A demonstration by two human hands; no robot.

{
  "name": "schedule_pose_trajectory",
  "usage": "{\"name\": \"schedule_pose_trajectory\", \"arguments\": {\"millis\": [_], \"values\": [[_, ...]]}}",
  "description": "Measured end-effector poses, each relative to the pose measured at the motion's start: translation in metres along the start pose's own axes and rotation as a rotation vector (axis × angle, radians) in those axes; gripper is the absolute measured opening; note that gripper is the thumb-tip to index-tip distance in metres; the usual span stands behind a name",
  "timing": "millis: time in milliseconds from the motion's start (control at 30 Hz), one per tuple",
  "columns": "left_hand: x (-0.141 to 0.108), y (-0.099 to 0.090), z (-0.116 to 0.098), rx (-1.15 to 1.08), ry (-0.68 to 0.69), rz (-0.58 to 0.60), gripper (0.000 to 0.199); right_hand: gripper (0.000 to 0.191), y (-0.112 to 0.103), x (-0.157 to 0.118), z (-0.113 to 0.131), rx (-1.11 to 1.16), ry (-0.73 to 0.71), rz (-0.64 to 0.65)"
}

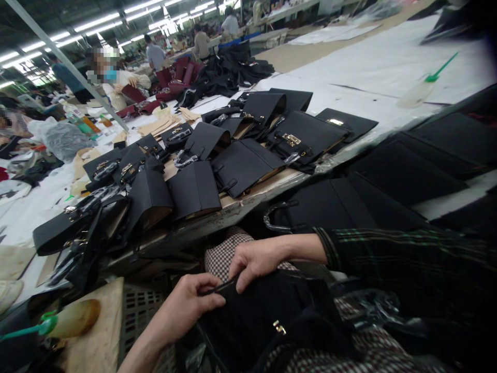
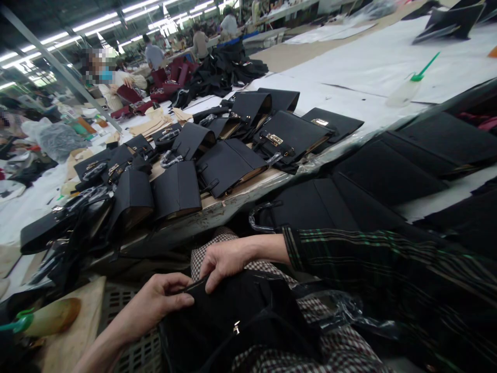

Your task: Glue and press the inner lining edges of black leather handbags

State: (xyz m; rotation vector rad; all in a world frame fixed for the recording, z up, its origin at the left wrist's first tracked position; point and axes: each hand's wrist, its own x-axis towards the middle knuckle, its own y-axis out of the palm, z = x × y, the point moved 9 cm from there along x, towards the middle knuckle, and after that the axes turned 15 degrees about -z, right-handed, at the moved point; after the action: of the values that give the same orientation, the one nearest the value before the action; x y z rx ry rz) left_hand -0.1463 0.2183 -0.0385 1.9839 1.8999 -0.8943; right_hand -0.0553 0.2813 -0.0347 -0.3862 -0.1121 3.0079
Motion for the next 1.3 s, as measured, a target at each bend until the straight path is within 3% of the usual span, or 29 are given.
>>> {"name": "schedule_pose_trajectory", "arguments": {"millis": [333, 533, 633, 800, 900, 1000, 1167, 1233, 1300], "values": [[-0.014, 0.001, -0.008, -0.052, 0.032, -0.029, 0.016, 0.034, 0.008, -0.009, 0.009, 0.096, -0.059, 0.049], [-0.019, 0.001, -0.004, -0.059, 0.031, -0.059, 0.015, 0.039, 0.021, -0.014, 0.027, -0.181, -0.087, 0.090], [-0.018, 0.003, -0.004, -0.111, 0.041, -0.056, 0.017, 0.041, 0.023, -0.009, 0.032, -0.408, -0.096, 0.020], [-0.016, 0.002, -0.010, -0.116, 0.070, -0.092, 0.025, 0.023, 0.022, -0.005, 0.043, -0.486, -0.080, -0.077], [-0.020, -0.006, -0.023, -0.048, 0.135, -0.156, 0.039, 0.023, 0.004, -0.008, 0.050, -0.598, -0.038, -0.196], [-0.025, -0.009, -0.030, -0.168, 0.088, -0.187, 0.051, 0.021, -0.015, -0.012, 0.054, -0.677, 0.002, -0.287], [-0.024, 0.003, -0.022, -0.226, 0.037, -0.317, 0.088, 0.020, -0.024, -0.011, 0.040, -0.804, 0.105, -0.334], [-0.021, 0.010, -0.014, -0.174, 0.026, -0.374, 0.090, 0.023, -0.019, -0.007, 0.031, -0.821, 0.126, -0.334], [-0.020, 0.010, -0.004, -0.194, -0.034, -0.424, 0.079, 0.026, -0.014, -0.003, 0.023, -0.832, 0.109, -0.334]]}}
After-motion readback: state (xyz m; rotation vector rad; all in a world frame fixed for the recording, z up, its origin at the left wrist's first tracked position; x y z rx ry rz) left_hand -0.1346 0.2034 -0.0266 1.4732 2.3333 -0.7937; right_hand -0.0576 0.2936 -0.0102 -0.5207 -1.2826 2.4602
